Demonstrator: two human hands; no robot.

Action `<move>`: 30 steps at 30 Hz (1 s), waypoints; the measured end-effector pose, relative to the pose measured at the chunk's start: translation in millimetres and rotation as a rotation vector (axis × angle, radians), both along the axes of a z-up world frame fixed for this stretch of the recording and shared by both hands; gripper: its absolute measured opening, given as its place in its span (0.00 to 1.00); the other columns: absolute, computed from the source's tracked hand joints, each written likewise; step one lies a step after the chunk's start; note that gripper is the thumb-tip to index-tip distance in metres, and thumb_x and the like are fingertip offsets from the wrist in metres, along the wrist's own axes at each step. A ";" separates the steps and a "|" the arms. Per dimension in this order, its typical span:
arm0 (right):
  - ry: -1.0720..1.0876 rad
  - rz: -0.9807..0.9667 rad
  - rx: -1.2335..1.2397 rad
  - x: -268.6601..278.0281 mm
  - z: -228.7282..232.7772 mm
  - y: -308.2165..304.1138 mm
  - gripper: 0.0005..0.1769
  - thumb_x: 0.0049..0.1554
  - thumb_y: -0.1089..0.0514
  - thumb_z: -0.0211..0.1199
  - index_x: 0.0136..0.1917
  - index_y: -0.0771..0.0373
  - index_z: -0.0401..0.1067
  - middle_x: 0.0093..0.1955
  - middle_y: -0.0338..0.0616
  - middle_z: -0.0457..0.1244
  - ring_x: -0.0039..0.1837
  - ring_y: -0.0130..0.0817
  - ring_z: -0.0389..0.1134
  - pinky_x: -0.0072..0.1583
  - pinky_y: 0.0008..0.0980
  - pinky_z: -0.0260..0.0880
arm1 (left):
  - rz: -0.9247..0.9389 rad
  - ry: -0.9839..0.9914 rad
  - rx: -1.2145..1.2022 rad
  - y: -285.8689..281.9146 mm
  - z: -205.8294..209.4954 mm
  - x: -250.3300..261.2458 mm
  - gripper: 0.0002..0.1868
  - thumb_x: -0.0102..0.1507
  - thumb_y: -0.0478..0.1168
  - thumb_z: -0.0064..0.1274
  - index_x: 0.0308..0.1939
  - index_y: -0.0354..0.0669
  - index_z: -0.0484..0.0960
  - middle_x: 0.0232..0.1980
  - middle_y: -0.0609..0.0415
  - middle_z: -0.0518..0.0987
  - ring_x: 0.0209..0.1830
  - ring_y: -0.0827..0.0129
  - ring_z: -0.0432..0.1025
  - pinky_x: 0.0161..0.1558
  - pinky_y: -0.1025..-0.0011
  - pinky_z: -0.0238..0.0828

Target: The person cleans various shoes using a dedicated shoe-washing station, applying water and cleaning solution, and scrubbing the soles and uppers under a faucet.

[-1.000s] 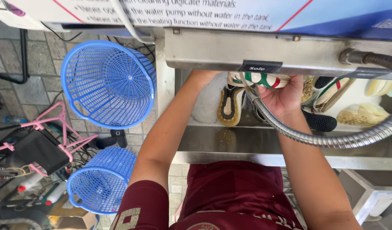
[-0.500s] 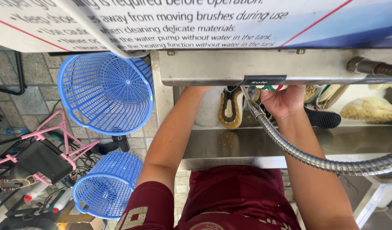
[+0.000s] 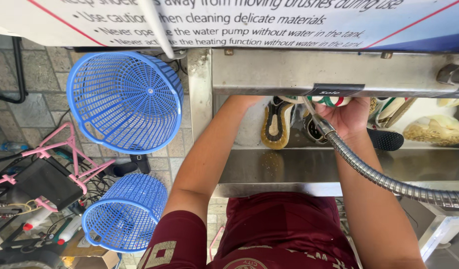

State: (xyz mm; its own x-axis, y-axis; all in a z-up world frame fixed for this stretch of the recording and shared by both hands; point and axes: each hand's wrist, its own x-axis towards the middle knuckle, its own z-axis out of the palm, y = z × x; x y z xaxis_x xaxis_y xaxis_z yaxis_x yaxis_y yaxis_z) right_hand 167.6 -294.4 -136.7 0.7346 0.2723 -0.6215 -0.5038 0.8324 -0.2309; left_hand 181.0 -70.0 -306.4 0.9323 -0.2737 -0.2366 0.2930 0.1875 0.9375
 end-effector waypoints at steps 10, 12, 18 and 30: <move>0.144 -0.143 -0.002 5.0 12.8 -7.8 0.27 0.68 0.45 0.56 0.68 0.70 0.68 0.63 0.54 0.68 0.63 0.46 0.74 0.64 0.46 0.80 | -0.002 0.011 -0.245 -3.6 39.5 7.0 0.36 0.64 0.47 0.61 0.72 0.37 0.67 0.71 0.47 0.72 0.69 0.61 0.69 0.70 0.63 0.70; 0.148 -0.152 0.020 4.6 11.4 -9.0 0.26 0.68 0.47 0.56 0.68 0.70 0.68 0.63 0.54 0.68 0.63 0.46 0.74 0.64 0.45 0.80 | -0.021 -0.127 -0.095 1.6 67.6 1.9 0.50 0.48 0.47 0.78 0.69 0.36 0.67 0.66 0.47 0.73 0.65 0.60 0.69 0.65 0.60 0.72; 0.066 -0.073 0.039 -1.1 2.8 -6.3 0.28 0.67 0.44 0.58 0.68 0.70 0.68 0.63 0.56 0.68 0.62 0.48 0.74 0.60 0.45 0.80 | -0.060 -0.017 0.029 13.7 84.3 -3.7 0.46 0.45 0.45 0.78 0.64 0.39 0.73 0.64 0.48 0.75 0.65 0.59 0.69 0.65 0.61 0.70; 0.068 -0.103 0.081 -1.7 -6.1 -11.0 0.27 0.69 0.46 0.56 0.69 0.70 0.66 0.64 0.58 0.68 0.62 0.50 0.74 0.61 0.50 0.80 | -0.104 -0.124 0.058 3.0 71.7 8.2 0.46 0.54 0.52 0.69 0.69 0.38 0.66 0.68 0.45 0.72 0.68 0.59 0.69 0.68 0.62 0.71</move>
